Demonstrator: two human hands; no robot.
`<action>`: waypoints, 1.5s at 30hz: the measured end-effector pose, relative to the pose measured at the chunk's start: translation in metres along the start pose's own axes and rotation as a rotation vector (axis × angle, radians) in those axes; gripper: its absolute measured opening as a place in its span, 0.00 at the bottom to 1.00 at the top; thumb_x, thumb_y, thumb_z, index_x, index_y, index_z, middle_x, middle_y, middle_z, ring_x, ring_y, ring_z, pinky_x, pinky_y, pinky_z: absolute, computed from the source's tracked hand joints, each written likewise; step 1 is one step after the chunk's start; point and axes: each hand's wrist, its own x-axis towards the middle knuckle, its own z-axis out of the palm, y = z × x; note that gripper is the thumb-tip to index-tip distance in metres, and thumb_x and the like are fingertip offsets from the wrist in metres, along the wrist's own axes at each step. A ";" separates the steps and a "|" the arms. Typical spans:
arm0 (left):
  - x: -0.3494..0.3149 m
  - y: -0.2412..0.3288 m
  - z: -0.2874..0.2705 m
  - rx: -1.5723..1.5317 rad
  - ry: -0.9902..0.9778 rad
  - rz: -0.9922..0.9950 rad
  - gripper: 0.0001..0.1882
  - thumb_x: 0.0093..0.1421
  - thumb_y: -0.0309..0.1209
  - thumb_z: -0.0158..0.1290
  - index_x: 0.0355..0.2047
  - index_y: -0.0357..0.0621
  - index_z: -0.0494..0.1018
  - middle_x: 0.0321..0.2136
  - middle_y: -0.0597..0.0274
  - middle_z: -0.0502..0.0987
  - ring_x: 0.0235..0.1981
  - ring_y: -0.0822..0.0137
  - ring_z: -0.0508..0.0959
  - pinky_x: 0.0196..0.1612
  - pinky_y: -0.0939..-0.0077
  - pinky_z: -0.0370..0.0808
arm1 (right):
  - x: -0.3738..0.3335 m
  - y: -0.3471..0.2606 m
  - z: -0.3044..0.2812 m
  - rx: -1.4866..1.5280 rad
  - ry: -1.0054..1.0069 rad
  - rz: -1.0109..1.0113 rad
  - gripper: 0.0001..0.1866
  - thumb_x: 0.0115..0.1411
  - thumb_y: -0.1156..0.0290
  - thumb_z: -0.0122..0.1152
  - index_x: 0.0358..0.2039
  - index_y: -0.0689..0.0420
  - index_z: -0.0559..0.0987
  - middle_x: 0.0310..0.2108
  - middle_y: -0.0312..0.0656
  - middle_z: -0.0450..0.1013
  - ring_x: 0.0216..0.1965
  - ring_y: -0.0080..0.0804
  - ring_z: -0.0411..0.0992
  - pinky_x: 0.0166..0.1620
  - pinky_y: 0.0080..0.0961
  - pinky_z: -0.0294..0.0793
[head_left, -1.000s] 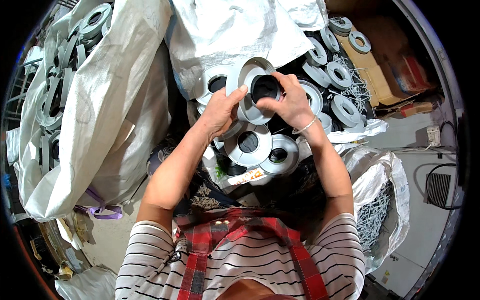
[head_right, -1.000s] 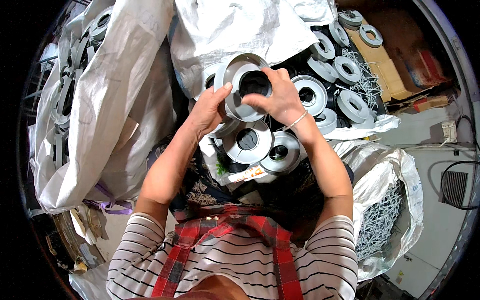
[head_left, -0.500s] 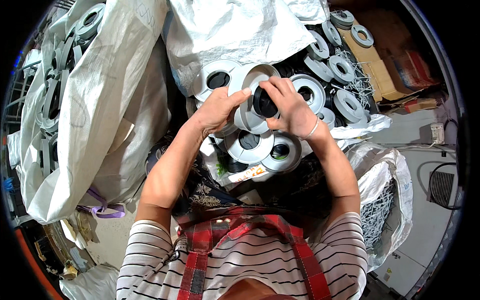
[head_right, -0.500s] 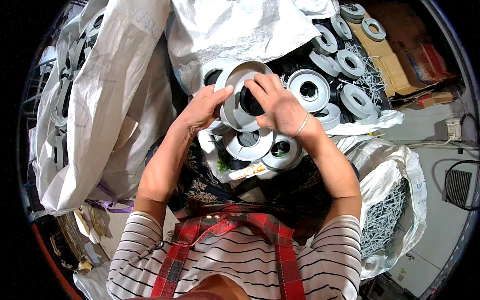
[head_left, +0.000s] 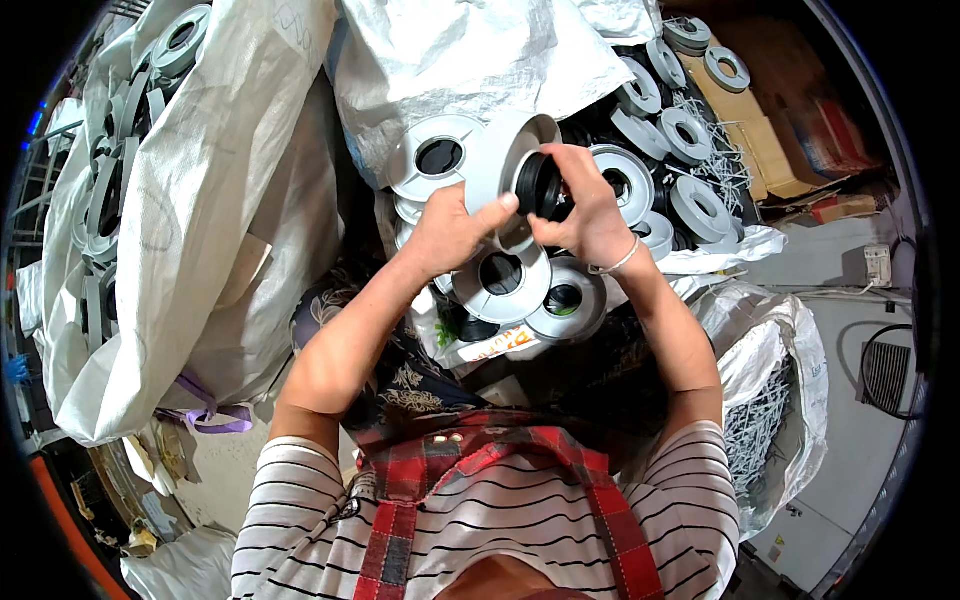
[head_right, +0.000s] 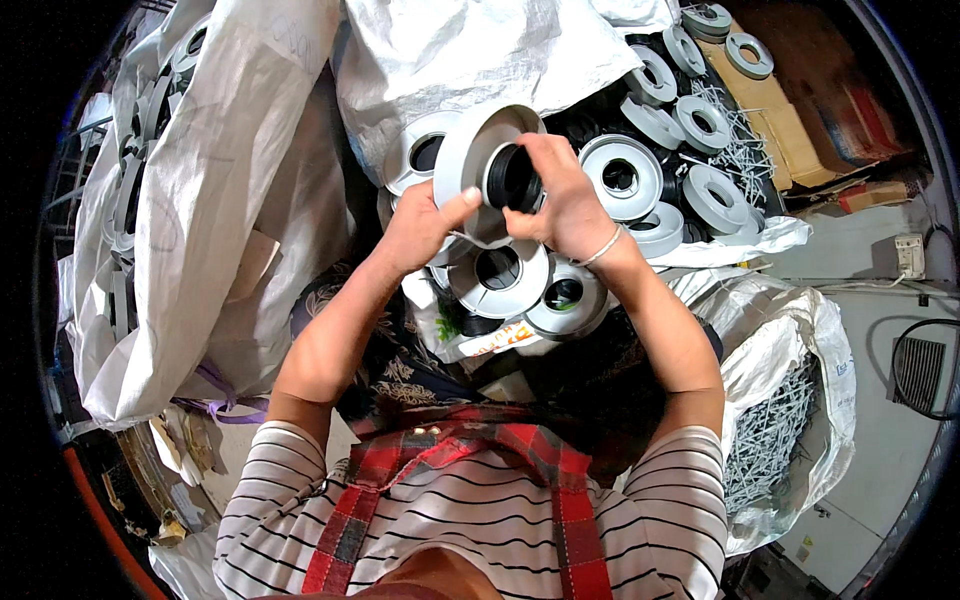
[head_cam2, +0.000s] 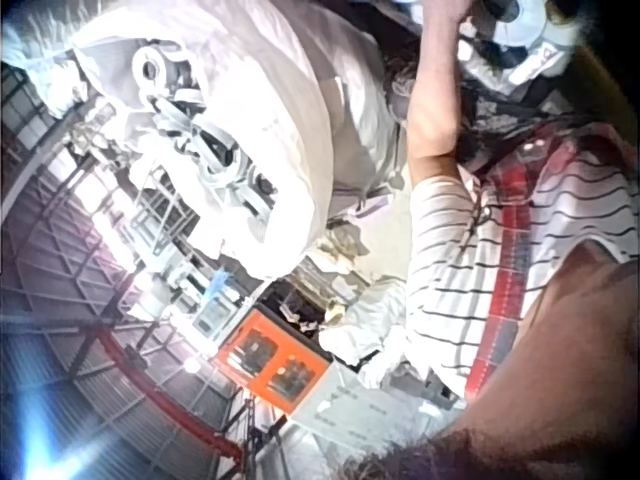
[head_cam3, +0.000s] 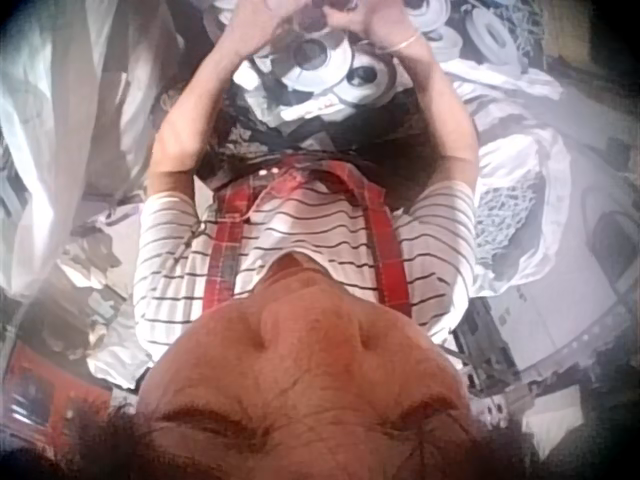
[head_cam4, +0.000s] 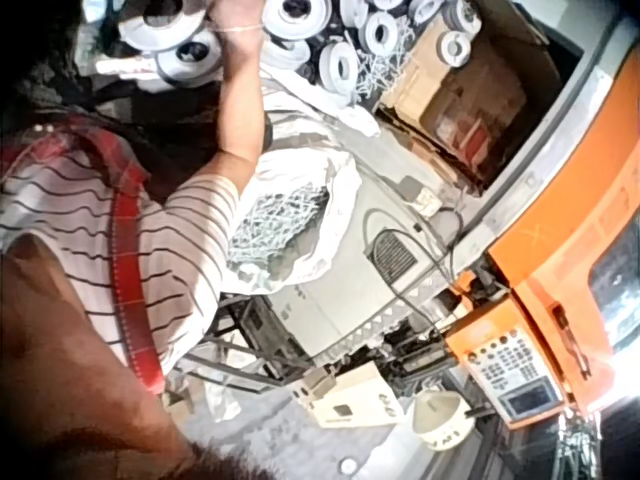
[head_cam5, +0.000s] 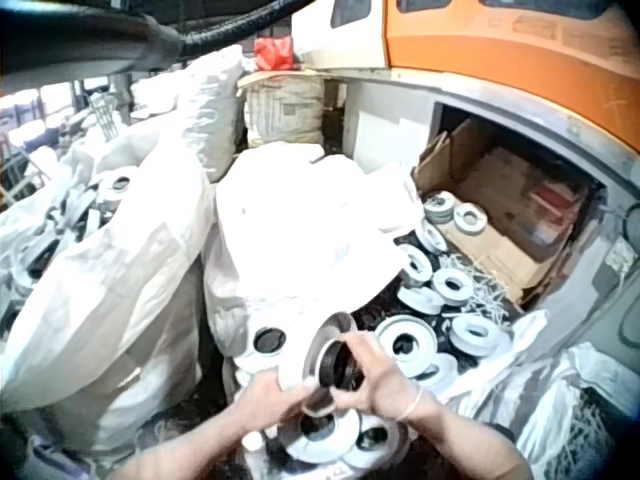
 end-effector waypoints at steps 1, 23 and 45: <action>0.001 -0.003 -0.005 0.047 -0.015 -0.068 0.17 0.60 0.40 0.52 0.40 0.37 0.74 0.33 0.65 0.77 0.32 0.77 0.73 0.38 0.80 0.71 | -0.001 -0.001 0.000 -0.097 -0.029 -0.085 0.39 0.34 0.74 0.66 0.51 0.62 0.65 0.46 0.52 0.63 0.48 0.51 0.63 0.51 0.35 0.67; -0.012 0.012 -0.012 0.018 0.073 0.251 0.19 0.58 0.34 0.56 0.45 0.36 0.68 0.34 0.65 0.74 0.35 0.77 0.71 0.40 0.79 0.70 | 0.000 0.022 0.013 1.176 -0.346 0.784 0.36 0.64 0.40 0.34 0.38 0.68 0.71 0.27 0.51 0.76 0.21 0.35 0.77 0.21 0.23 0.78; -0.080 0.063 -0.033 0.962 0.196 0.816 0.41 0.47 0.31 0.61 0.59 0.29 0.55 0.59 0.39 0.59 0.63 0.46 0.57 0.64 0.56 0.54 | -0.021 -0.043 0.075 1.108 0.663 0.378 0.24 0.49 0.78 0.59 0.48 0.69 0.67 0.43 0.47 0.70 0.46 0.36 0.69 0.53 0.32 0.65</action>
